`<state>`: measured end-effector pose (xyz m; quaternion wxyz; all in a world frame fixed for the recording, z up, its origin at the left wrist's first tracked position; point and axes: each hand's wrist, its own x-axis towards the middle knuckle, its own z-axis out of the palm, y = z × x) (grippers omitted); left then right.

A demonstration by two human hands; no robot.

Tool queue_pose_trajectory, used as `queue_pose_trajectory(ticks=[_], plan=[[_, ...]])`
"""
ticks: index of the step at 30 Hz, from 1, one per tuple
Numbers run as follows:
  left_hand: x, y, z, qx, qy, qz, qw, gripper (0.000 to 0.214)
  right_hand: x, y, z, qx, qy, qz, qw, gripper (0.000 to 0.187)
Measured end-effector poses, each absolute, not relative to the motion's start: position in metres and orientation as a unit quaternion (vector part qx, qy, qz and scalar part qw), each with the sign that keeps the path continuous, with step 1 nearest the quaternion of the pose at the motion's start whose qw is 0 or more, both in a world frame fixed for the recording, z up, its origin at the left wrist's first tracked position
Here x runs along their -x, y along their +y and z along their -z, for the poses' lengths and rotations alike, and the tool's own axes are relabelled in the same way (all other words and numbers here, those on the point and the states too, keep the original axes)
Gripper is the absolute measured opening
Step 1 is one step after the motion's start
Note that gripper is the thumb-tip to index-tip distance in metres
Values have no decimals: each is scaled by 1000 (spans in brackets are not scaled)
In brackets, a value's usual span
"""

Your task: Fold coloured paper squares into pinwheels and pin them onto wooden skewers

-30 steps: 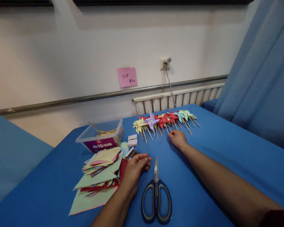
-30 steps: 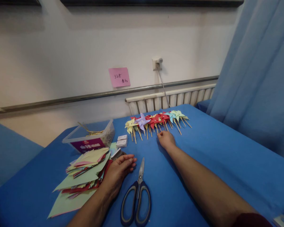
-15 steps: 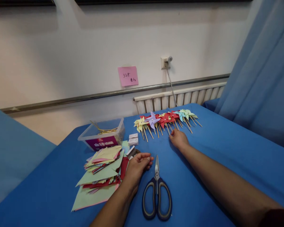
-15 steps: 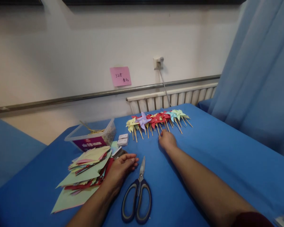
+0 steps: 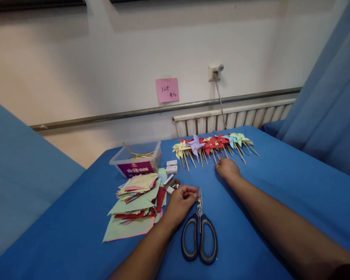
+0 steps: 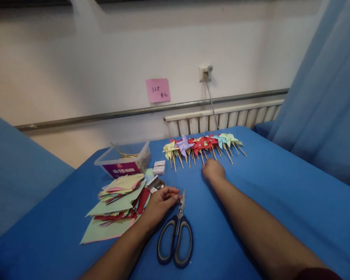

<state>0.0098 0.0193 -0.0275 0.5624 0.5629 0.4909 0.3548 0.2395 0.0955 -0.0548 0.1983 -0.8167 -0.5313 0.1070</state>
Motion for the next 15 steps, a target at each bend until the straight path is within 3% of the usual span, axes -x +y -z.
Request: queue_pose_trajectory(ticks=[15], plan=[[-9,20,26,-579,480,-341,564,24,-240,96,55,821,-520,-100,213,25]])
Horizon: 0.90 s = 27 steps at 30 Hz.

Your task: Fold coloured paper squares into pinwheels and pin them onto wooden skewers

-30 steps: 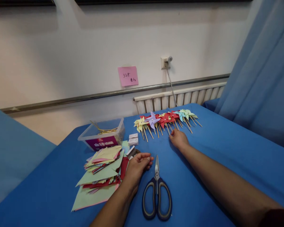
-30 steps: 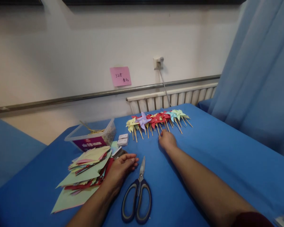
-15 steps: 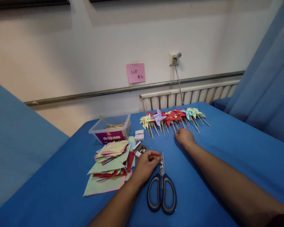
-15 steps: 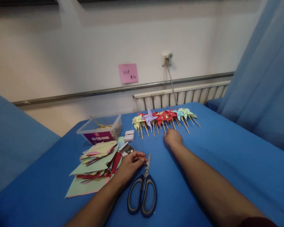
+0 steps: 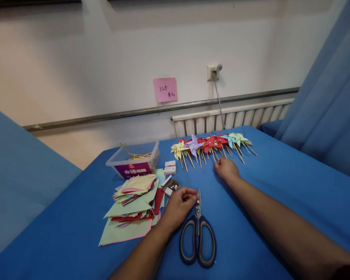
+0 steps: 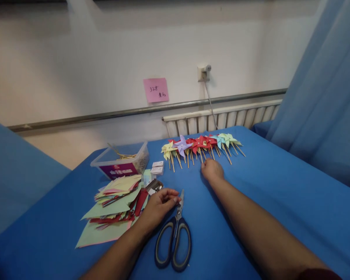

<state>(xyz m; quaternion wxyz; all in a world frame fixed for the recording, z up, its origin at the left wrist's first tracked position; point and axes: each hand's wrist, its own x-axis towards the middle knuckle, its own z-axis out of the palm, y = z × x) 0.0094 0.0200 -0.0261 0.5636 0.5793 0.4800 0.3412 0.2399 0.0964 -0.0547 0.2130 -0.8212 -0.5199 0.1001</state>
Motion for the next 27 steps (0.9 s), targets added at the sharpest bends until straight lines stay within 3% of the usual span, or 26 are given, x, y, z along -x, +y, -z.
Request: queue_pose_trajectory(ticks=[27], plan=[[-12,17,25,-613,480,-318,541,25,-242,99,55,817,-534,-101,194,23]])
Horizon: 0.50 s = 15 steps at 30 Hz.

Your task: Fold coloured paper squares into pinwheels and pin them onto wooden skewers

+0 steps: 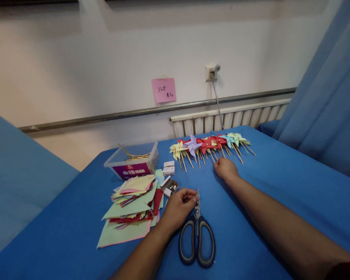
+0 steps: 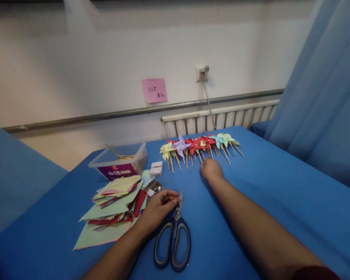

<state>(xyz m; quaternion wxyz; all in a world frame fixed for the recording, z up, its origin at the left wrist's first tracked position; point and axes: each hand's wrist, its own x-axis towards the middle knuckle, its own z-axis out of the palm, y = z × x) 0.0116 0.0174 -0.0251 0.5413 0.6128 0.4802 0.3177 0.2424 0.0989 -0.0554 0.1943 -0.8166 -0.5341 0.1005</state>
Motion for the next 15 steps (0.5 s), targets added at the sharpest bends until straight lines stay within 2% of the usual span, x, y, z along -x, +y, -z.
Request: queue_pose_trajectory(ticks=[15], plan=[[-9,18,31,-630,466,-313,536,26,-244,98,57,811,-539,-82,212,23]])
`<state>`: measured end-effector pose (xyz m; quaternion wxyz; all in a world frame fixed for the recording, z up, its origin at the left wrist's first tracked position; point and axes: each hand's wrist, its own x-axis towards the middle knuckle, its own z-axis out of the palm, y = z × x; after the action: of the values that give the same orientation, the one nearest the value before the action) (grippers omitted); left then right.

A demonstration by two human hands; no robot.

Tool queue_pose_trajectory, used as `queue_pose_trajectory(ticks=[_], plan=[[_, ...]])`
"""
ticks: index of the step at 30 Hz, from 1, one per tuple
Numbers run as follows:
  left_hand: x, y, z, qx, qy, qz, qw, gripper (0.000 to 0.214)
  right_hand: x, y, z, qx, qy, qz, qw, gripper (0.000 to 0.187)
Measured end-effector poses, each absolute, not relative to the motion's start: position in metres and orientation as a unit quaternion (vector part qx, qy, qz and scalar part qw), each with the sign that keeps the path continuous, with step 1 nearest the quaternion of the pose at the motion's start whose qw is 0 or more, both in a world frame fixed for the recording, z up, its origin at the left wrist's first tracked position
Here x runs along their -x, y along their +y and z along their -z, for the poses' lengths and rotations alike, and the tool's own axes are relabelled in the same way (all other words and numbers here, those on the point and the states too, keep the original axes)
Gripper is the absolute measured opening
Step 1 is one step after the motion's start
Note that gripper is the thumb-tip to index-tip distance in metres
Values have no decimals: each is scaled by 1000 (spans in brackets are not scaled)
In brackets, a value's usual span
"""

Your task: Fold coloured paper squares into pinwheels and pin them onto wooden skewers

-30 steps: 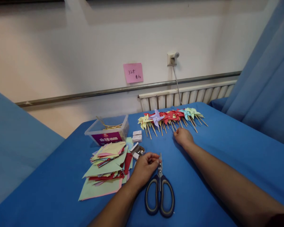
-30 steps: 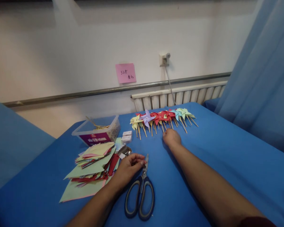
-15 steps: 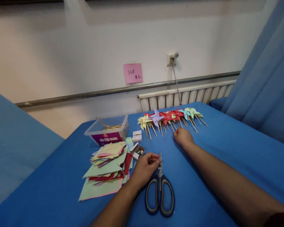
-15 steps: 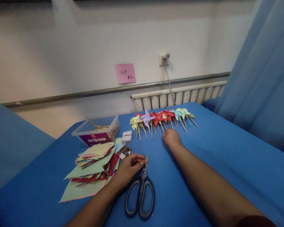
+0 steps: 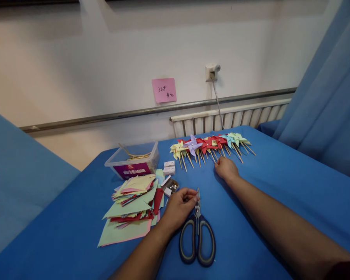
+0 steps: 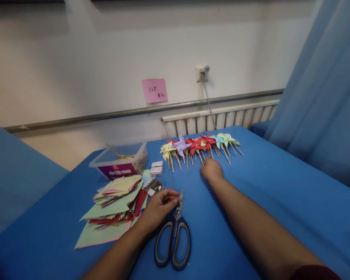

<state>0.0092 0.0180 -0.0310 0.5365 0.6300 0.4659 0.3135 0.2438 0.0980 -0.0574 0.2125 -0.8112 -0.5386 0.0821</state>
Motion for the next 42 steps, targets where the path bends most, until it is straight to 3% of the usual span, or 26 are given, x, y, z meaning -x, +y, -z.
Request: queue_pose_trajectory(ticks=[13,15,17,19,22,27,32,42], plan=[[-12,14,34,-661,465,-319,495,21,-242,88,55,785,-550,-93,268,17],[-14,10,31,-675,463,-319,478,17,-230,77,53,764,-554,-109,313,15],[-14,5,25,-695,458,-331,445,15,-211,61,49,709,-545,-180,410,17],[-9,3,15,-723,458,-351,380,16,-185,40,46,633,-514,-321,480,22],[7,9,-6,-765,483,-369,212,19,-152,10,45,546,-481,-475,494,24],[55,39,-32,-740,605,-291,-39,30,-146,9,58,503,-564,-414,508,17],[87,57,-28,-702,689,-169,-54,39,-164,36,74,500,-588,-416,480,15],[88,58,-27,-682,721,-120,-20,43,-166,37,74,467,-572,-494,459,11]])
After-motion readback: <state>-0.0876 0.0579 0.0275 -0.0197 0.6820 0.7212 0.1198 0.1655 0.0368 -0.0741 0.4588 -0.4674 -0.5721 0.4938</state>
